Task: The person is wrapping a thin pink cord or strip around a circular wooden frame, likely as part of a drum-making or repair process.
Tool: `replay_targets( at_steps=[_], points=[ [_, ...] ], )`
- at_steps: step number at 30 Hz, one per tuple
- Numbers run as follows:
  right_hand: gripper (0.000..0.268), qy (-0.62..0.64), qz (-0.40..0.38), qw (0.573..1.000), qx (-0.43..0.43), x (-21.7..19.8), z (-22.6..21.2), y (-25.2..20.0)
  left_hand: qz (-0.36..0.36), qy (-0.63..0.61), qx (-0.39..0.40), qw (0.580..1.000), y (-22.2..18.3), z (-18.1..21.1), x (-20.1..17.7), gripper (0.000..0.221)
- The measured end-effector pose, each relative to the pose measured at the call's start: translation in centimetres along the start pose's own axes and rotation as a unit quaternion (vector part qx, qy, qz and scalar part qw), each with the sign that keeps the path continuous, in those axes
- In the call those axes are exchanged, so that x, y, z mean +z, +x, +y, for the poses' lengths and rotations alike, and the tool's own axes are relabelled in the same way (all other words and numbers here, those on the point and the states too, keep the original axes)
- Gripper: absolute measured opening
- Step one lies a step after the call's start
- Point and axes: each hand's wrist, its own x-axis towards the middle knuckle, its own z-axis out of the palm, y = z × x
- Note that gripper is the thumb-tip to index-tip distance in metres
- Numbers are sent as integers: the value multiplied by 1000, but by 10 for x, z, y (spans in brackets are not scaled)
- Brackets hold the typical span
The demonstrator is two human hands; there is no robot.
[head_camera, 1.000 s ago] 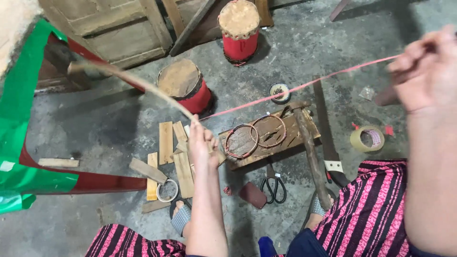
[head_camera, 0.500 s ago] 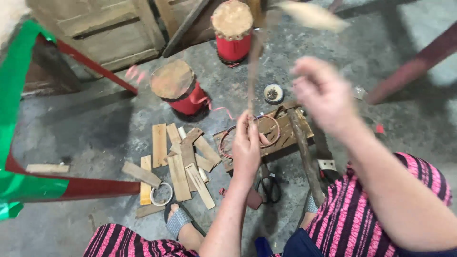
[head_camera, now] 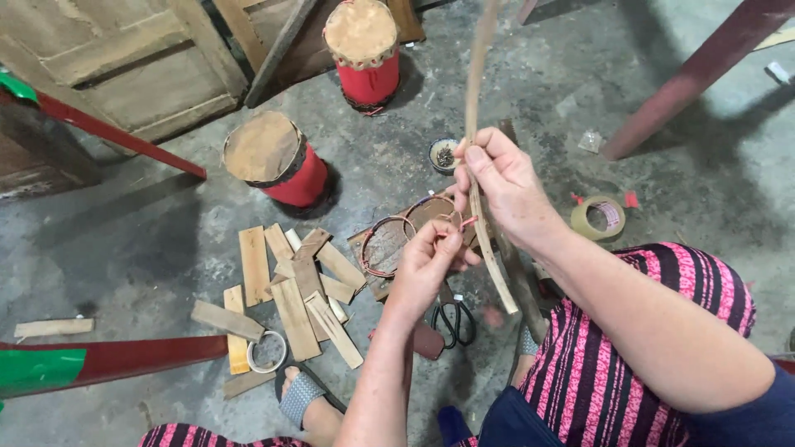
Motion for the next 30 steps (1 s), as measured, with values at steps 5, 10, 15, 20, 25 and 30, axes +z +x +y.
replay_targets(
  at_steps=[5,10,15,20,25,30],
  points=[
    [14,-89,9,995,-38,-4,13,3,-20,98,0,995,-6,15,4,16],
    [17,-232,-34,972,-4,-8,5,10,5,-74,-39,997,-17,10,9,14],
    [16,-102,13,992,71,-56,29,41,197,-104,28,975,-15,54,-27,17],
    [17,-107,38,991,68,-83,33,47,281,-163,56,944,-18,57,-65,13],
    [29,-290,18,940,180,-156,81,66,290,-118,78,946,-26,70,-61,13],
    [24,-657,-3,701,277,-268,176,59,285,-52,91,953,-24,64,-60,11]
  ],
)
